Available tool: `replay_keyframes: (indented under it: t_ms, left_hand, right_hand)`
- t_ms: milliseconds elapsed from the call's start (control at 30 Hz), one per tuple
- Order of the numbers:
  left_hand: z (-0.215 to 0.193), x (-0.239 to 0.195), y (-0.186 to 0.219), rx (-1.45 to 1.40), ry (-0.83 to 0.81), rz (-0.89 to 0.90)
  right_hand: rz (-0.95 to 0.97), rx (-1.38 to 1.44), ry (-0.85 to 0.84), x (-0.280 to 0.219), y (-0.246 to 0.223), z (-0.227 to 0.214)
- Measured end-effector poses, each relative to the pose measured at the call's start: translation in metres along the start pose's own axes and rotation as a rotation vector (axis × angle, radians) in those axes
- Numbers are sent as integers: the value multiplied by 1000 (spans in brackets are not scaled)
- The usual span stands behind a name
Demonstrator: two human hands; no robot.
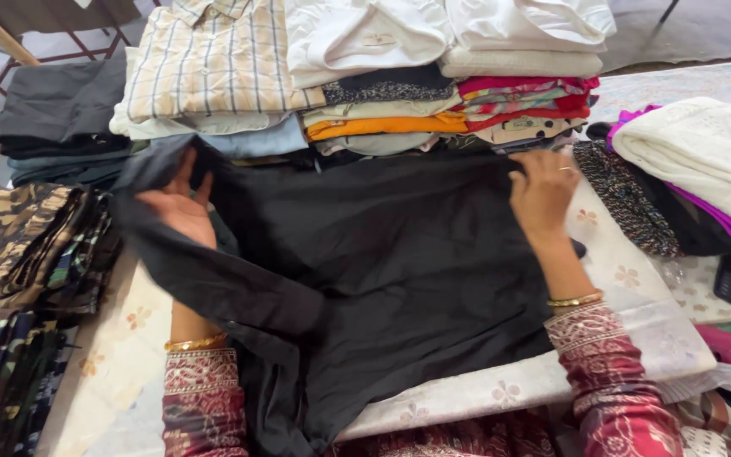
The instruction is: Fold a light blue shirt and a black shirt on a table.
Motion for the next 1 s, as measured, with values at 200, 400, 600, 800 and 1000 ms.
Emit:
replay_keyframes:
  t_ms: [200, 400, 600, 800, 1000]
  left_hand:
    - [0, -37, -47, 705, -150, -359]
    - [66, -80, 14, 1229, -609, -239]
    - [9, -99, 38, 2036, -924, -372]
    - [-33, -77, 50, 2274, -786, -880]
    - [-3, -35, 15, 1901, -385, -357]
  right_hand:
    - [-40, 81, -354, -29, -15, 46]
    - [-6, 132, -638, -53, 10, 75]
    - [-24, 109, -602, -59, 16, 81]
    - [22, 78, -624, -56, 12, 82]
    - [19, 149, -474, -42, 7, 71]
Point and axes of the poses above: each hand's wrist, its own x-axis towards the middle knuckle, its own z-axis out of the palm, y = z × x, the point moved 4 cm from there along x, towards the middle knuckle, and after that the axes turned 13 degrees about x, right-handed, at the moved point
